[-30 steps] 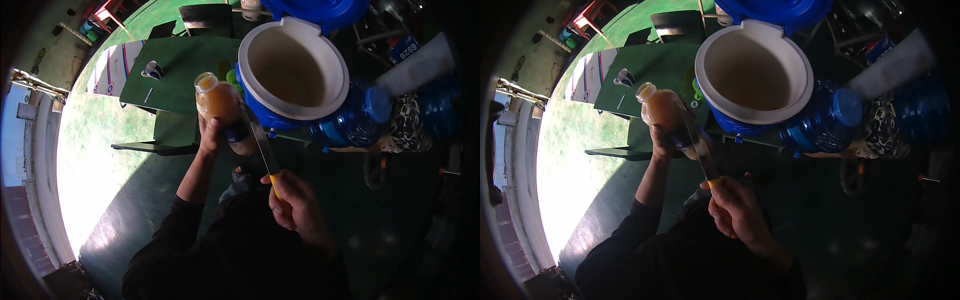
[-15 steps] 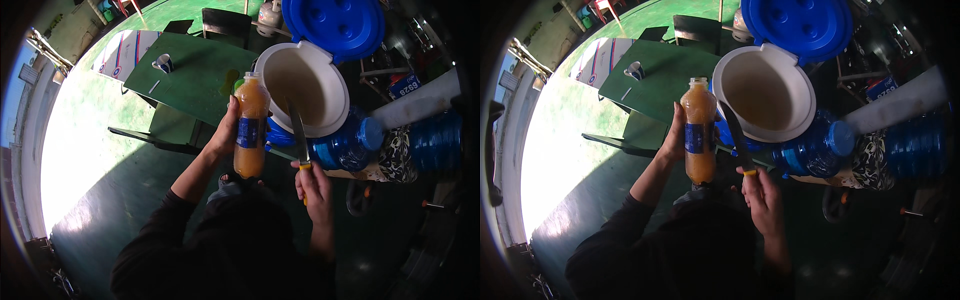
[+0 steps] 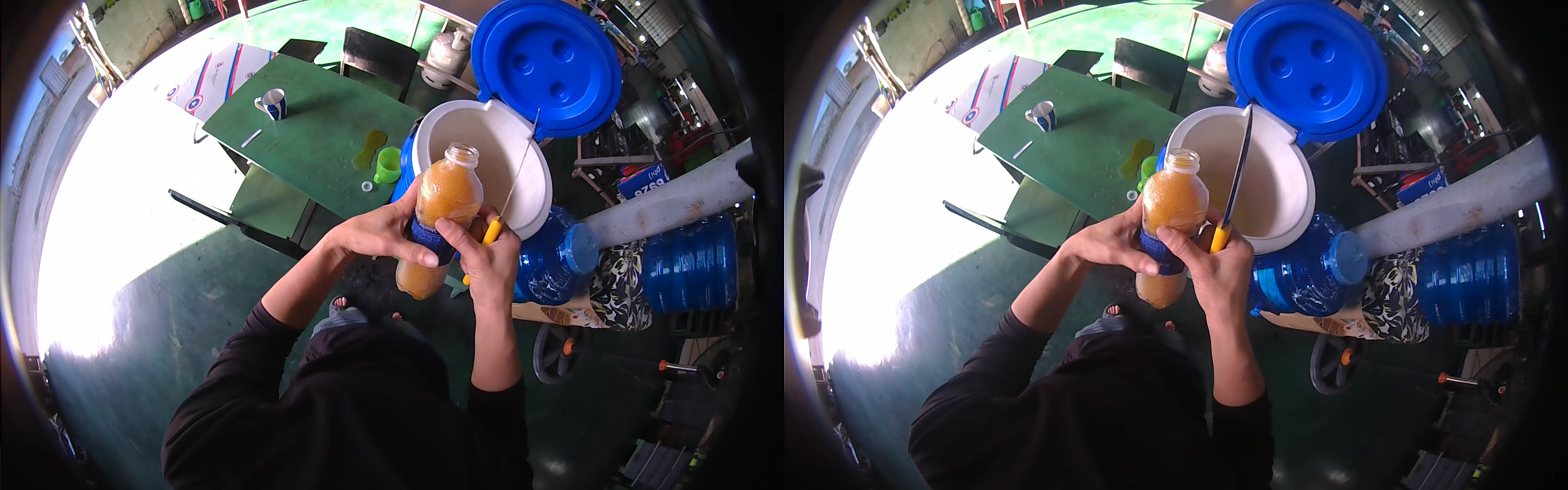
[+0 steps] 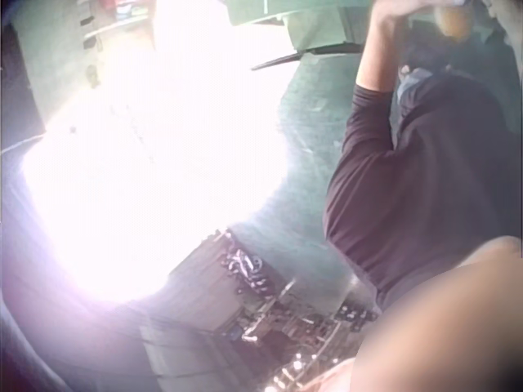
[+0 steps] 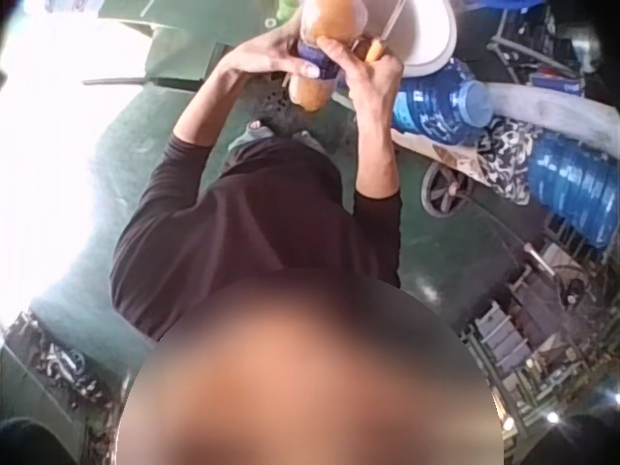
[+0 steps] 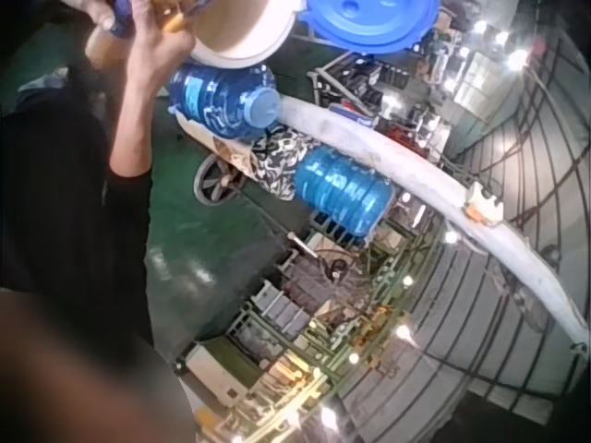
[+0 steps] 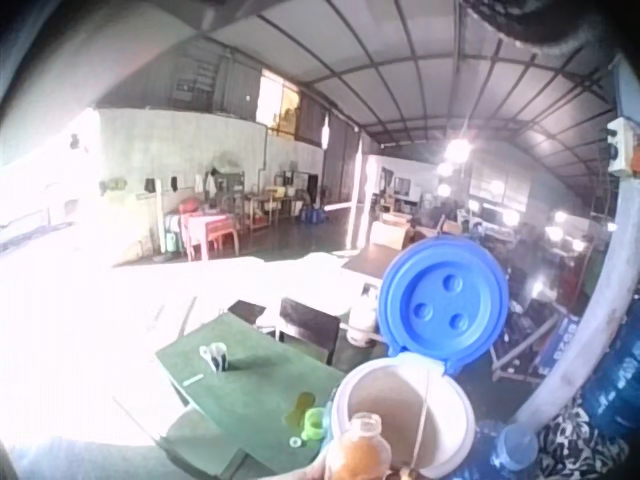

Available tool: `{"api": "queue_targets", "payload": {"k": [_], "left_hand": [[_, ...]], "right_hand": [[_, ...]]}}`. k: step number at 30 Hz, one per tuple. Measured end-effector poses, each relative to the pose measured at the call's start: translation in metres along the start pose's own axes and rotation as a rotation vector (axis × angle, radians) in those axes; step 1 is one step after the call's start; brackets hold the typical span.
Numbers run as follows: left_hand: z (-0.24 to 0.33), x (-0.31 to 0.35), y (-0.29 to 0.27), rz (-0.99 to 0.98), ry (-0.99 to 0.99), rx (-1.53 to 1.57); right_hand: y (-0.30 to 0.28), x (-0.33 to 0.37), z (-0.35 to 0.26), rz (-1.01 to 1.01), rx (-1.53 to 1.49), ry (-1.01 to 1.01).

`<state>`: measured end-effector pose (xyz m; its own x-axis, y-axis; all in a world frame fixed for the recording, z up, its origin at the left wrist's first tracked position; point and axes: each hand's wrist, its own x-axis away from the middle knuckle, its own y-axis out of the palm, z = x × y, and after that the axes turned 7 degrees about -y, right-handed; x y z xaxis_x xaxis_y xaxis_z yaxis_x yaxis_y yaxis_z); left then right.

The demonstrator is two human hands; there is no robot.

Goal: The person opens a large blue cooler and pours a yellow liquid from a plastic bottle into it. They then retrieve a knife from a nearby cabinet and use it to scrape the inside of the bottle before pouring the remaining contents into the cooler.

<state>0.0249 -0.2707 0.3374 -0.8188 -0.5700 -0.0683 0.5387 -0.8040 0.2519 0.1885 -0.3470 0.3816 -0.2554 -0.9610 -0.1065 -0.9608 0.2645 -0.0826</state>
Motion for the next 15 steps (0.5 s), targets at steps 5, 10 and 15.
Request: {"api": "queue_targets", "payload": {"k": [5, 10, 15], "left_hand": [[0.002, -0.006, 0.01, 0.186, -0.041, 0.073], [0.007, -0.007, -0.004, 0.25, -0.025, 0.262], [0.009, -0.009, -0.005, 0.237, -0.011, 0.214]], "right_hand": [[-0.02, 0.012, -0.006, -0.027, 0.105, 0.017], [-0.062, 0.043, -0.029, -0.094, 0.654, -0.293], [-0.066, 0.054, -0.038, -0.154, 0.9, -0.348]]}}
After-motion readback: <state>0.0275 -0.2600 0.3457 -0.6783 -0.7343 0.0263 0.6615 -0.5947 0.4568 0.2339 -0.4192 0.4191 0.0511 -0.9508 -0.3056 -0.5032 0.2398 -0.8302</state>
